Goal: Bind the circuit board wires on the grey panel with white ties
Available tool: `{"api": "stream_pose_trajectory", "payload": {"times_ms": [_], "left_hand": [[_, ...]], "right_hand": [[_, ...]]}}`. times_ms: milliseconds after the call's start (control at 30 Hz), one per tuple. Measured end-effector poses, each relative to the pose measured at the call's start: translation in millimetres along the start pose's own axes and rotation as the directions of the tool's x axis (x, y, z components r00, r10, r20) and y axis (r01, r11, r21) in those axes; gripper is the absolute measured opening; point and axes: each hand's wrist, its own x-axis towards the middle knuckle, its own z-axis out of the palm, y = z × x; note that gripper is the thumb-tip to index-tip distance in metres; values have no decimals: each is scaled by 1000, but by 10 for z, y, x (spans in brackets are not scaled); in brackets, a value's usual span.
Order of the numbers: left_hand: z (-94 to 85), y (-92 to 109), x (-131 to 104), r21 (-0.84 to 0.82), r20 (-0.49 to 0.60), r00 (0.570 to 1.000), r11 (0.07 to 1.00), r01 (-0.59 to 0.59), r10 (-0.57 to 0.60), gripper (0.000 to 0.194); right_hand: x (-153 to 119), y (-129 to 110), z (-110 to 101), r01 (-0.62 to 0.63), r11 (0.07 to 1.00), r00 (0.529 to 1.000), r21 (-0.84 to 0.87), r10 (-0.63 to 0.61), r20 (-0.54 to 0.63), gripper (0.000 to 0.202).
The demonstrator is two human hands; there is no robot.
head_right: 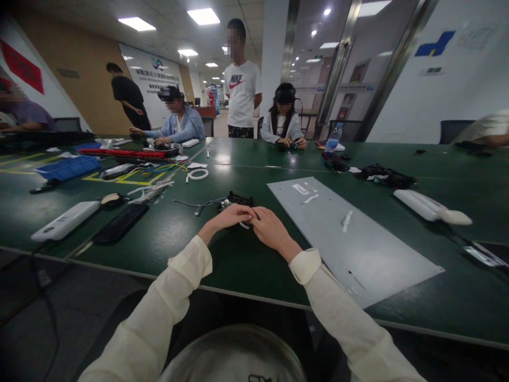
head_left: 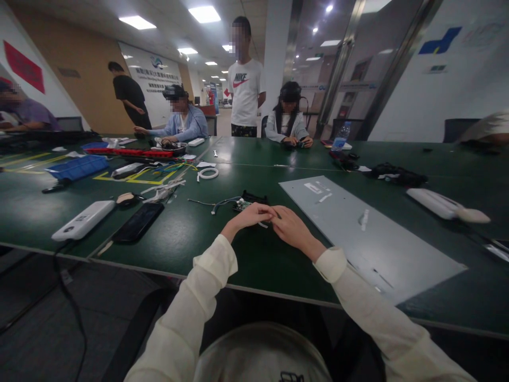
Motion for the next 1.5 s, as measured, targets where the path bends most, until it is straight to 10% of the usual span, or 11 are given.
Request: {"api": "stream_pose_trajectory", "payload": {"times_ms": [667,933,1333,1500], "left_hand": [[55,-2,-2,147,-45,997,988,-48,55,23],[36,81,36,233,-233,962,969,-88,143,23],[52,47,24,276,-118,980,953,-122,160,22],[-36,59,15,395,-264,944,915,-80,196,22]], "right_hand": [[3,26,51,-23,999,999,43,24,-27,27],[14,79,35,-113,992,993,49,114,-22,32],[13,68,19,-43,999,999,6,44,-20,39],[16,113,16,-115,992,993,-44,114,-25,39]]}}
